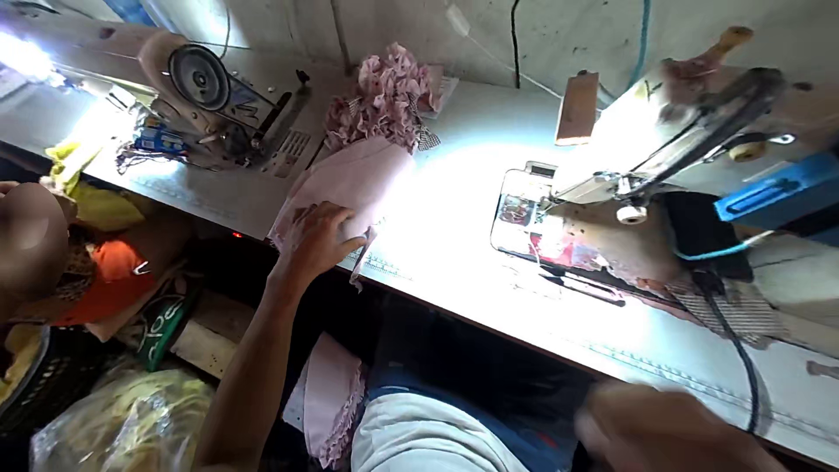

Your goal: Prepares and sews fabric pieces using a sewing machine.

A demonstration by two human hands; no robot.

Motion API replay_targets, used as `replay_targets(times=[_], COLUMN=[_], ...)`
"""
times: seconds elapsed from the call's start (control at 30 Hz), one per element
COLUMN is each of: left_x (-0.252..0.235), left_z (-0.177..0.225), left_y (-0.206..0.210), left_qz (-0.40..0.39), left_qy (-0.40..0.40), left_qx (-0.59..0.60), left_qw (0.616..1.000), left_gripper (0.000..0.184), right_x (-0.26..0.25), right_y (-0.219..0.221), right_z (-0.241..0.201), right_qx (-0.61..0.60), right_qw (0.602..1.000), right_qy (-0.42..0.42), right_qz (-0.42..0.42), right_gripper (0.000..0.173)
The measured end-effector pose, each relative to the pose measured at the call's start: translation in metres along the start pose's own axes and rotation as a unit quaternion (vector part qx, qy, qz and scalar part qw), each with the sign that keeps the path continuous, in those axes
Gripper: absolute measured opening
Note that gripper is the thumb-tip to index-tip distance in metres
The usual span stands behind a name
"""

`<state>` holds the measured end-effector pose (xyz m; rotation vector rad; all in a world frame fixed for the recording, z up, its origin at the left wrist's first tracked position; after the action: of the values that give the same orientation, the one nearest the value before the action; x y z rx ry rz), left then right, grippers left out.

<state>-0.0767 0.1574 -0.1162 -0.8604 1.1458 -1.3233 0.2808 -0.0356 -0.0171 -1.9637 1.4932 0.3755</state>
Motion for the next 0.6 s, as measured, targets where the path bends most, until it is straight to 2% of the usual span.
replay_targets(times=[0.03, 0.1, 0.2, 0.3, 0.43, 0.53, 0.6], left_x=[0.001, 0.003, 0.001, -0.01, -0.021, -0.027, -0.034], left_z=[-0.002, -0.007, -0.012, -0.015, -0.021, -0.016, -0.008], left_y=[0.0, -0.002, -0.015, -0.022, -0.021, -0.02, -0.017], left_qz=[0.007, 0.022, -0.02, -0.059, -0.093, -0.09, -0.03], left_qy=[0.016, 0.023, -0.018, -0.057, -0.095, -0.095, -0.079], left_qx=[0.007, 0.045, 0.12, 0.206, 0.312, 0.281, 0.193], left_qw=[1.0, 0.998, 0.992, 0.975, 0.941, 0.951, 0.977], left_gripper=[0.041, 0.029, 0.03, 0.026, 0.011, 0.011, 0.023], right_x=[0.005, 0.016, 0.033, 0.042, 0.044, 0.046, 0.046], right_y=[0.0, -0.005, -0.02, -0.024, -0.019, -0.017, -0.017], right_z=[0.039, 0.104, 0.159, 0.176, 0.175, 0.177, 0.179], right_qx=[0.084, 0.201, 0.286, 0.311, 0.318, 0.338, 0.348], right_qw=[0.996, 0.979, 0.951, 0.936, 0.935, 0.93, 0.926], right_qy=[-0.017, 0.006, 0.115, 0.152, 0.146, 0.134, 0.132], right_qz=[-0.021, -0.016, 0.006, 0.058, 0.065, 0.059, 0.058], right_gripper=[0.018, 0.025, 0.036, 0.035, 0.036, 0.035, 0.035])
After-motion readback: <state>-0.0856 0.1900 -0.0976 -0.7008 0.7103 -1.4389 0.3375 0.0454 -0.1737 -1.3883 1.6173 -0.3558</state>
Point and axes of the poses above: each hand's wrist, its own x-axis away from the middle knuckle, its own y-axis out of the palm, z = x × y, the point moved 1 cm from there along -x, towards the middle knuckle, and after that the axes turned 8 degrees about -y, right-handed, at the moved point
